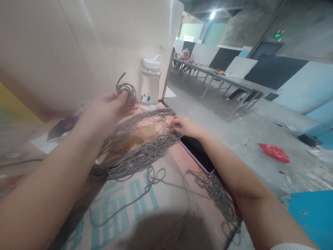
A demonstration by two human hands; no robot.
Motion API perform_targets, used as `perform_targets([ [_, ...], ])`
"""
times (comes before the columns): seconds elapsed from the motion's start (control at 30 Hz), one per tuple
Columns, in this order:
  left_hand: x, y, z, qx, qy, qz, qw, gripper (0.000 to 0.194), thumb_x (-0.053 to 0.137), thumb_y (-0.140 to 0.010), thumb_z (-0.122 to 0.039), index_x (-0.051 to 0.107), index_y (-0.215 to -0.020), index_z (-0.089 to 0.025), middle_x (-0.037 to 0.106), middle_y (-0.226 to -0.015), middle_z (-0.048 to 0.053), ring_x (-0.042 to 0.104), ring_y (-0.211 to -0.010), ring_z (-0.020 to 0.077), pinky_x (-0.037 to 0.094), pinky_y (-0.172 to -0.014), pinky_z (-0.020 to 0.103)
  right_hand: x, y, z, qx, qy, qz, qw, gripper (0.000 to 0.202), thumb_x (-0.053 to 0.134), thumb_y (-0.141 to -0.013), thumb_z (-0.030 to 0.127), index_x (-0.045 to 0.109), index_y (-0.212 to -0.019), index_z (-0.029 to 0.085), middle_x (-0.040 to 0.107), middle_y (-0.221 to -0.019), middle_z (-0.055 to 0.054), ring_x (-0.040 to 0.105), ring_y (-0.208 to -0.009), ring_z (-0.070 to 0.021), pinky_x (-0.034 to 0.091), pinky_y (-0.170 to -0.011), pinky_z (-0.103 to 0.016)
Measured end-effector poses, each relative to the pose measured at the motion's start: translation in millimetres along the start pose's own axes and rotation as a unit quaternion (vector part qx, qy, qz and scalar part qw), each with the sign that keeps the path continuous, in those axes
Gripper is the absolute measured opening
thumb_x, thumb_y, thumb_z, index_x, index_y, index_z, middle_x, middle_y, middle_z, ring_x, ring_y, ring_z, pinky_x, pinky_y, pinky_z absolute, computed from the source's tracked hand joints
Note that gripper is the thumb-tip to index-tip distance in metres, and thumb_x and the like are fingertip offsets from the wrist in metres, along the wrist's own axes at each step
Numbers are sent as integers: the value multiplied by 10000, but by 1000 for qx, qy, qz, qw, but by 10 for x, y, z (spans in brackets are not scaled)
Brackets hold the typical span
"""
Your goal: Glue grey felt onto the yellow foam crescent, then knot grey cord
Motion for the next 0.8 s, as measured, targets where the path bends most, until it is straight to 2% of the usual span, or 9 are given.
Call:
perform_targets([
  [0.13, -5, 3, -3, 4, -13, 0, 1000, 295, 670, -896, -400, 662, -987, -119, 725, -1020, 86, 671, -843, 122, 536, -918, 296, -16, 20, 53, 2, -35, 41, 999, 226, 593, -868, 198, 734, -1043, 177, 628, -1026, -74, 581, -874, -167, 446, -816, -301],
  [0.3, 26, 8, -8, 10, 2, 13, 1000, 290, 676, -896, -384, 654, -990, -111, 720, -1010, 87, 677, -852, 129, 532, -932, 320, -167, -28, 154, 20, -25, -64, 997, 223, 576, -907, 258, 721, -1040, 155, 656, -911, -65, 567, -788, -162, 443, -781, -306],
  [0.43, 15, 14, 1, -3, 15, 1, 1000, 252, 684, -893, -357, 664, -950, -112, 723, -940, 67, 675, -799, 113, 532, -932, 322, -41, -56, 320, -27, 6, -46, 999, 442, 594, -895, 226, 579, -1336, 202, 614, -1035, -78, 571, -899, -190, 449, -846, -340],
  [0.5, 23, 16, 0, -6, 19, 5, 1000, 229, 691, -886, -347, 671, -926, -123, 723, -911, 55, 673, -786, 110, 537, -919, 311, 13, -52, 378, -34, 16, -32, 999, 509, 587, -905, 234, 501, -1406, 224, 582, -1127, -96, 566, -956, -204, 453, -862, -353],
  [0.63, 50, 12, 2, -4, 25, 17, 1000, 211, 713, -860, -353, 684, -908, -150, 724, -914, 48, 685, -813, 125, 547, -891, 296, -26, -29, 472, -46, 74, -78, 993, 380, 574, -903, 208, 545, -1280, 170, 554, -1167, -119, 547, -969, -216, 444, -826, -330],
  [0.73, 64, 5, 12, 3, 17, 24, 1000, 216, 700, -860, -384, 690, -909, -174, 724, -947, 57, 698, -854, 148, 557, -856, 294, -18, 0, 616, -107, 172, -104, 974, 264, 505, -936, 211, 589, -1183, 168, 542, -1109, -114, 507, -870, -204, 411, -751, -313],
  [0.8, 65, -4, 25, 4, 7, 26, 1000, 235, 701, -851, -408, 692, -926, -186, 727, -978, 62, 701, -875, 161, 564, -828, 288, 33, 19, 714, -149, 227, -98, 957, 291, 402, -978, 198, 607, -1183, 205, 536, -1043, -94, 461, -798, -194, 381, -725, -313],
])
Point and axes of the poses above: each hand's wrist, its own y-axis away from the middle knuckle, its own x-axis out of the palm, z = x × y, the point moved 9 cm from there along -y, towards the middle knuckle
